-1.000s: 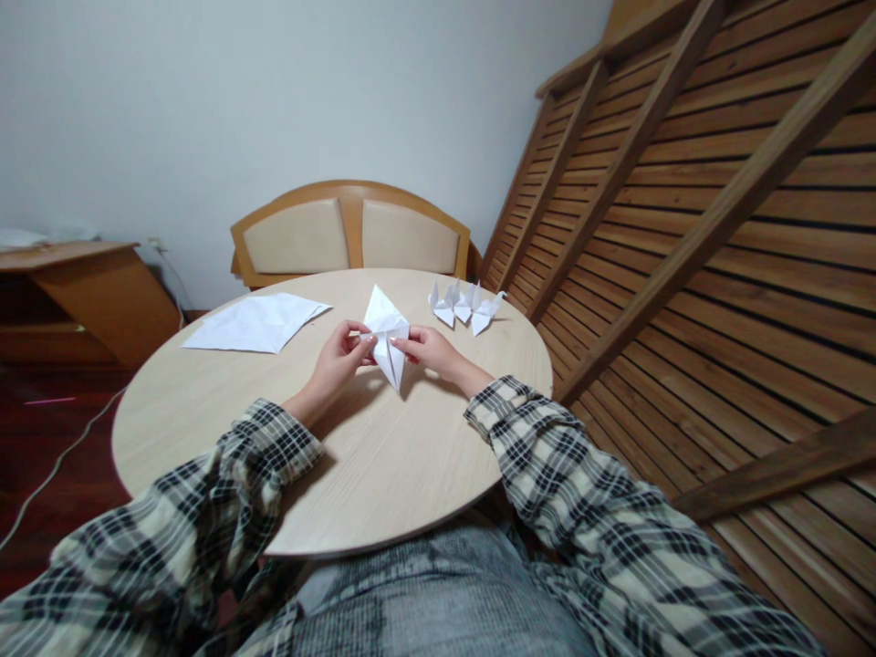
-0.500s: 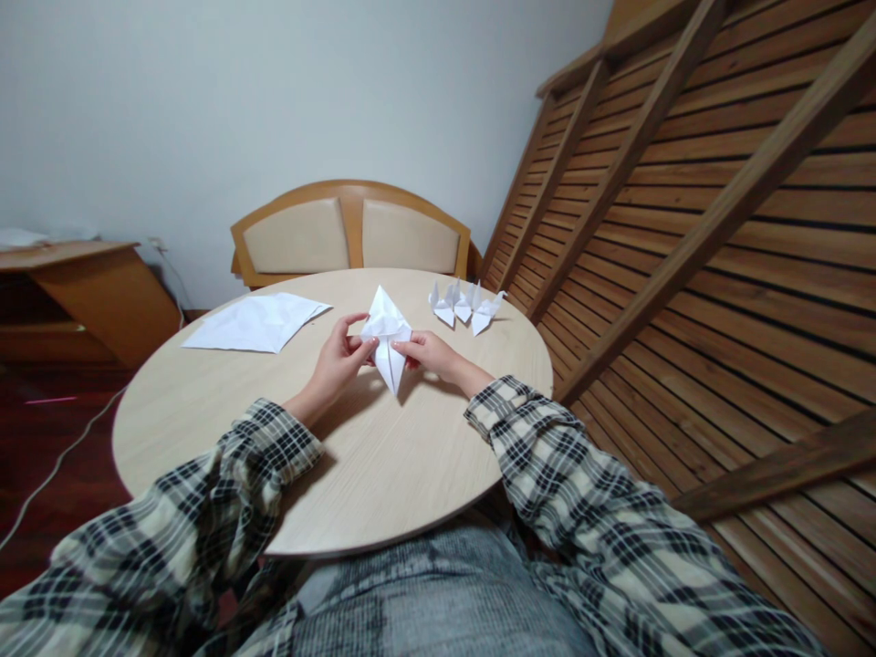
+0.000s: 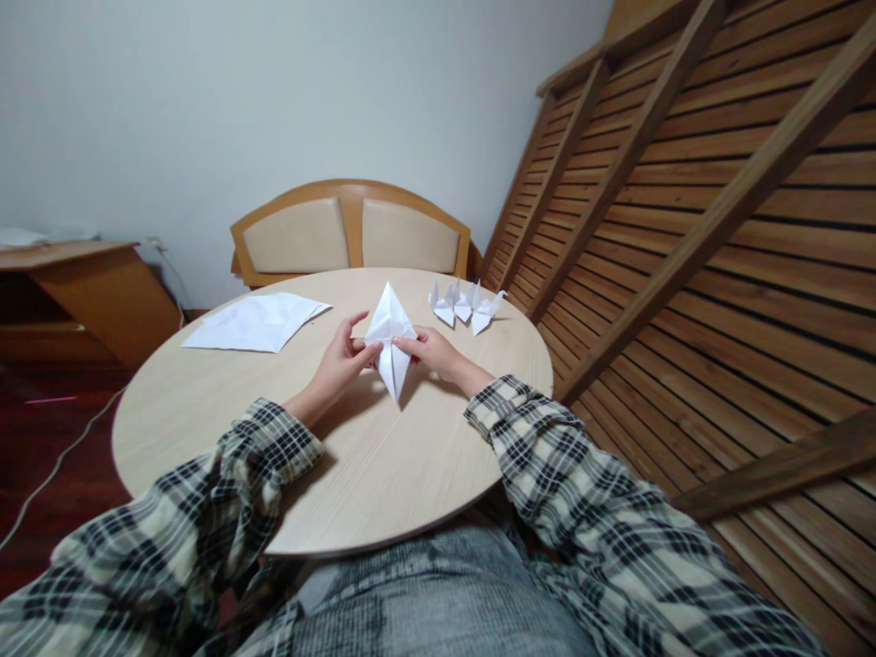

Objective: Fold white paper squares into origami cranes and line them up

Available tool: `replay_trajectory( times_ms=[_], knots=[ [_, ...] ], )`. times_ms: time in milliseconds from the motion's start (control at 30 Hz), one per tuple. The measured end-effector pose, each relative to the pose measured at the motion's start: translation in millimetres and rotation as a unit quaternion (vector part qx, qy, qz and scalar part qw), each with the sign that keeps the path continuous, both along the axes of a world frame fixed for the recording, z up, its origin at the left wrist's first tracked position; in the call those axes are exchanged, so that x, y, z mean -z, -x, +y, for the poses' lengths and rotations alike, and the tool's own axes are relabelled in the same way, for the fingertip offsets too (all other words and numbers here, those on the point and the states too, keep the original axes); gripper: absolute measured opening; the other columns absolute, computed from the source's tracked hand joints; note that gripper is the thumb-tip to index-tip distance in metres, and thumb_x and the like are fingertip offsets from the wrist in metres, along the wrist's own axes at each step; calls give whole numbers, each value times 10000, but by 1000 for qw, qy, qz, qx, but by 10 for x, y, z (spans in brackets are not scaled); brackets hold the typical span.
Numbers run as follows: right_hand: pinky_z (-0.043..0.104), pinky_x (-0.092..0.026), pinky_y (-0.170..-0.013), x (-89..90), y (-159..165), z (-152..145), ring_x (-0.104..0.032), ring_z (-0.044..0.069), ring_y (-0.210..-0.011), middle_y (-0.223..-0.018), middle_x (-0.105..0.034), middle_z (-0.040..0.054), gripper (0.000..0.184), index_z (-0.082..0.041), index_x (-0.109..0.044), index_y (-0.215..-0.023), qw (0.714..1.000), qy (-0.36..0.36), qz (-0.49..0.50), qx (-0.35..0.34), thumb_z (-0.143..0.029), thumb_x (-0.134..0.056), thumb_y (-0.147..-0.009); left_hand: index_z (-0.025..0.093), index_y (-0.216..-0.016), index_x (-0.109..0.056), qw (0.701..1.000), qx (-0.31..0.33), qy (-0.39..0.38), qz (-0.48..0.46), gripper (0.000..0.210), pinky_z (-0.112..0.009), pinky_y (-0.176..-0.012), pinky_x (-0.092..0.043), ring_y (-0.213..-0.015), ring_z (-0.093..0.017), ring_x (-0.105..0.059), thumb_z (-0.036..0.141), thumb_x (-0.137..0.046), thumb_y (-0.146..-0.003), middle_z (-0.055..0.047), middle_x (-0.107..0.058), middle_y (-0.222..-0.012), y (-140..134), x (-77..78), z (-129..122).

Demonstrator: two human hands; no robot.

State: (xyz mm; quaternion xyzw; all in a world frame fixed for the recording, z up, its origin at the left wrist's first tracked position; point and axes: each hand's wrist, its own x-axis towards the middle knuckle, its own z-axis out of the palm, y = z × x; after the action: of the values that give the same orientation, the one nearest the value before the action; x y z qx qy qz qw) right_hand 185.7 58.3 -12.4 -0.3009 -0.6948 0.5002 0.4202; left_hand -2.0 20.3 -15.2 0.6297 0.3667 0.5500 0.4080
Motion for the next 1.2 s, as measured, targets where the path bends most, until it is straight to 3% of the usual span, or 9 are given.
replay_trajectory(
  times_ms=[100, 300, 733, 967, 1200],
  knots=[
    [268, -333, -557, 9, -5, 4, -440, 113, -588, -657, -516, -14, 232, -155, -583, -765, 1000, -7, -8, -12, -374, -637, -818, 170, -1304, -453, 1000, 1, 24, 7, 593, -314, -634, -530, -654, -168, -651, 314, -726, -797, 1, -674, -727, 5, 8, 19],
    [267, -346, -566, 35, -8, 31, -461, 117, -595, -670, -535, -5, 241, -151, -586, -778, 999, -12, -30, -36, -382, -612, -841, 139, -923, -592, 999, 11, 29, 20, 272, -280, -605, -502, -672, -149, -619, 327, -724, -779, -28, -650, -795, -19, -26, -4],
    [257, -323, -548, 11, -1, 27, -431, 107, -556, -595, -487, -26, 231, -164, -535, -671, 998, -15, -63, -15, -282, -578, -865, 155, -807, -571, 999, 0, -4, 42, 182, -245, -524, -422, -582, -121, -529, 292, -686, -775, 10, -564, -667, -38, -62, -15],
    [254, -352, -564, -12, -4, -21, -459, 112, -605, -683, -548, -10, 246, -143, -603, -809, 999, 2, -45, -21, -382, -660, -830, 174, -856, -558, 996, 9, -17, 83, 186, -251, -547, -460, -616, -136, -558, 326, -658, -816, -5, -598, -714, -55, -81, -56],
    [280, -418, -605, 36, 7, 20, -513, 142, -662, -735, -596, 15, 255, -156, -611, -846, 1000, 0, -3, 3, -395, -692, -807, 199, -1155, -507, 997, 13, 30, 64, 364, -275, -591, -491, -626, -145, -605, 301, -660, -840, 16, -622, -729, -54, -61, -91]
  ],
)
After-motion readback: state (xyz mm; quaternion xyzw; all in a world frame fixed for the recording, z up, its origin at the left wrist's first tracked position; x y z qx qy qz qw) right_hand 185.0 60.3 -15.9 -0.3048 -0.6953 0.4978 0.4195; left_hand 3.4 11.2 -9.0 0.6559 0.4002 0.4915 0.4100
